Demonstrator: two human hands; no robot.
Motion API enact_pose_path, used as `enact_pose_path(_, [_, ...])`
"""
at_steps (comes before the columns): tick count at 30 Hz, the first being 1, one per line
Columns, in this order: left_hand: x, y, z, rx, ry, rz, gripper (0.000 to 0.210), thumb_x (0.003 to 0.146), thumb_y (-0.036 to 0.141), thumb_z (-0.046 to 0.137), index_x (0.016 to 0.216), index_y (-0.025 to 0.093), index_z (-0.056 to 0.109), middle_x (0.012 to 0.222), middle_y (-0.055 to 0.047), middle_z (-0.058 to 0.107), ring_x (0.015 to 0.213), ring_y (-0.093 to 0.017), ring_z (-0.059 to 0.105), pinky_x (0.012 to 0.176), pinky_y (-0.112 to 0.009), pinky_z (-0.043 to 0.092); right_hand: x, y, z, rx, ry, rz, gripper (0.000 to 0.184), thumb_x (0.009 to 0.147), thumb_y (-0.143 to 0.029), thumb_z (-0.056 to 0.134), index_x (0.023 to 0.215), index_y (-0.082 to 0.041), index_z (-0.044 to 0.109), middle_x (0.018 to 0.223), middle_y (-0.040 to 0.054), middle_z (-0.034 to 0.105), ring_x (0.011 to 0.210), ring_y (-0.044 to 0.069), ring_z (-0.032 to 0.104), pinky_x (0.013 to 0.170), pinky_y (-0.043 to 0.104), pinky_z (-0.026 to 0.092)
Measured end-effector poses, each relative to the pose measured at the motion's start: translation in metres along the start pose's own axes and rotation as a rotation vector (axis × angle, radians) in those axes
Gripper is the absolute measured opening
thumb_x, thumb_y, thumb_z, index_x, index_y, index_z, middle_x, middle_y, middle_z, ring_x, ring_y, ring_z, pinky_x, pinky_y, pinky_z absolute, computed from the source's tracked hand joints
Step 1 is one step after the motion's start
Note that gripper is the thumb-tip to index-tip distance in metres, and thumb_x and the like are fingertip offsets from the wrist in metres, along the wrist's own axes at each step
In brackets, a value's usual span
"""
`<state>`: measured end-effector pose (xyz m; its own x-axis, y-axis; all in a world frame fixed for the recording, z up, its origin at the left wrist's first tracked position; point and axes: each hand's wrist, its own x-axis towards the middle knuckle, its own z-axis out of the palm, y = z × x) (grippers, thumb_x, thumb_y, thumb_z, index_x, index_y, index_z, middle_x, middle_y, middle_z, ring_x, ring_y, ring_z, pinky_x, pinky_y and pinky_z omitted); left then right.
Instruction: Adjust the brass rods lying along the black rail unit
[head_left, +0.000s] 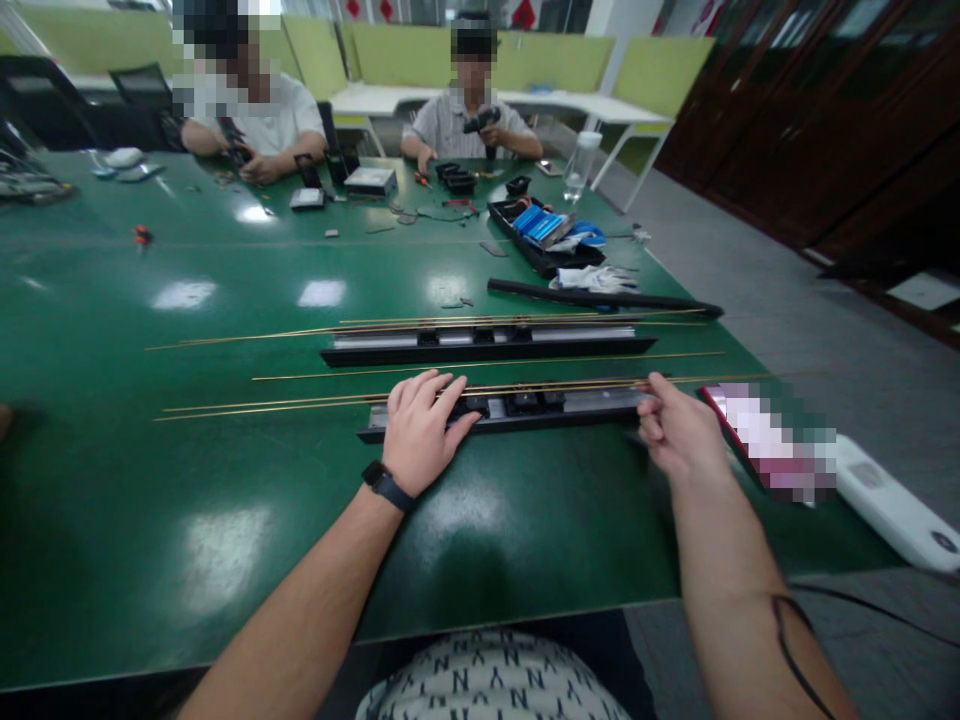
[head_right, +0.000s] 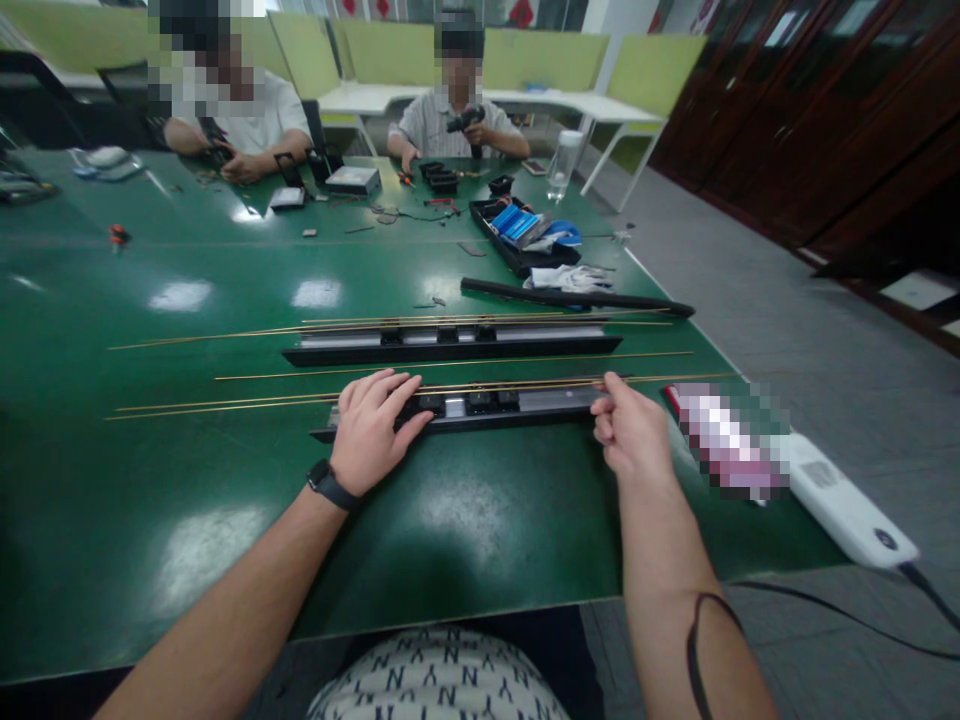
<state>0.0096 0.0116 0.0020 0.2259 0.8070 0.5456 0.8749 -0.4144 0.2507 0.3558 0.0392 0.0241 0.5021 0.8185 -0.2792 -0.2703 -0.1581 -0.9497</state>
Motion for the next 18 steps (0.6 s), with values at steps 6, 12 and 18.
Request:
enact_pose_path(6, [0.0000,-0.0002,0.0002,-0.005,-0.002,0.001,0.046,0.098,0.047,0.063,0.139,0.026,0.064,0.134,-0.012,0.069,0.134,-0.033,0.056,0.113,-0.052,0.037,-0.0015,0.0006,0.0006,-0.006,-0.073,-0.004,0.022,0.082,-0.030,0.083,0.078,-0.018,0.065,0.050,-0.0034,0.057,0.027,0.003,0.036,0.025,0.014,0.024])
enact_pose_path(12, [0.0009,0.0005,-0.0012,0.013,0.006,0.017,0.045,0.100,0.047,0.061,0.138,0.024,0.064,0.134,-0.012,0.069,0.133,-0.032,0.057,0.113,-0.051,0.037,0.0027,0.0007,-0.0016,0.030,0.042,-0.023,0.023,0.085,-0.030,0.080,0.076,-0.020,0.062,0.047,-0.0051,0.053,0.029,0.004,0.037,0.027,0.013,0.025])
enact_pose_path(18, [0.0003,0.0003,-0.0018,0.017,0.002,0.013,0.045,0.099,0.047,0.062,0.138,0.024,0.064,0.134,-0.012,0.069,0.133,-0.032,0.057,0.112,-0.051,0.037,-0.0012,-0.0016,-0.0002,0.011,-0.012,0.012,0.020,0.087,-0.032,0.078,0.079,-0.018,0.066,0.048,-0.0031,0.056,0.027,0.004,0.035,0.025,0.015,0.023])
